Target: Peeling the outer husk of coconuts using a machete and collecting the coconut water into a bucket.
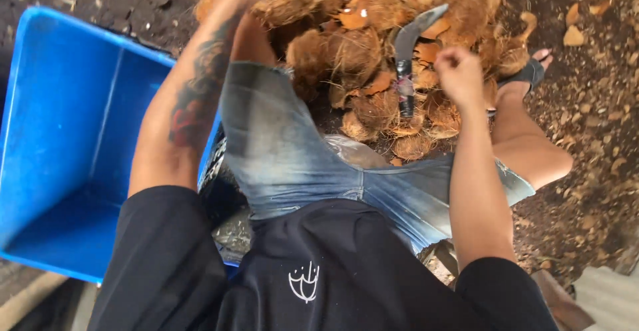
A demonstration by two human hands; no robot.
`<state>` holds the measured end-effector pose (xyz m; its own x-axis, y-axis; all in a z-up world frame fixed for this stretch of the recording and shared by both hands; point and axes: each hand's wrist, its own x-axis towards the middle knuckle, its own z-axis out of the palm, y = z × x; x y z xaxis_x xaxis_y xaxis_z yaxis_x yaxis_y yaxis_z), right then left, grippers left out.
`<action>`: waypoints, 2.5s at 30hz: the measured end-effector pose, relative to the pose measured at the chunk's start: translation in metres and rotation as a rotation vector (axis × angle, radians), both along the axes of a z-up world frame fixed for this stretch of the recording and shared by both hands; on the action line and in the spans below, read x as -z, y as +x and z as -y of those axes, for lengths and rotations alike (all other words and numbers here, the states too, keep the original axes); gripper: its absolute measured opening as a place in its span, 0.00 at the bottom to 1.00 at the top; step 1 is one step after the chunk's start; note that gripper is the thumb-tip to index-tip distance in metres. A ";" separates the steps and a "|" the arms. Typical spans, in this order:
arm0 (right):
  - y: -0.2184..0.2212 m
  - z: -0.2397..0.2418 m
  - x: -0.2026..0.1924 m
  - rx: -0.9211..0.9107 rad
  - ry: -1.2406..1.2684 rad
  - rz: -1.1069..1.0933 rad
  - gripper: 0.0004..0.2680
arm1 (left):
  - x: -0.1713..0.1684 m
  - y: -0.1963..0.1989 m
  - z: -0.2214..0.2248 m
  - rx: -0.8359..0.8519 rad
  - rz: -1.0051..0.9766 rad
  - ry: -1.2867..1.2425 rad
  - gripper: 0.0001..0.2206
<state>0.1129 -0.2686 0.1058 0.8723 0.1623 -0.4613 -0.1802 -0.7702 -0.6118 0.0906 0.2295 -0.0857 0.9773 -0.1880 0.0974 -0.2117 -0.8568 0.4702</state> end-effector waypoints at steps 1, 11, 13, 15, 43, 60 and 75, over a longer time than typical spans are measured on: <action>-0.011 0.007 0.008 0.000 -0.116 -0.116 0.08 | 0.022 0.061 0.029 0.088 -0.052 0.016 0.09; -0.038 0.002 0.071 -0.130 -0.245 -0.394 0.17 | -0.064 0.017 0.086 -0.507 -0.733 0.209 0.59; -0.043 0.001 0.090 -0.069 -0.187 -0.308 0.15 | -0.050 0.015 0.080 -0.524 -0.641 0.218 0.59; -0.039 -0.002 0.096 -0.001 -0.180 -0.341 0.16 | -0.049 0.011 0.078 -0.529 -0.592 0.151 0.54; -0.092 0.010 0.055 0.275 0.851 -0.051 0.34 | -0.125 -0.068 0.278 -0.430 -0.931 -1.835 0.36; -0.094 0.028 0.007 0.909 1.413 -0.256 0.20 | -0.181 -0.038 0.322 -0.256 -0.684 -1.628 0.40; -0.139 -0.019 0.012 0.375 0.998 0.118 0.08 | -0.150 -0.071 0.248 -0.562 -0.637 -1.858 0.35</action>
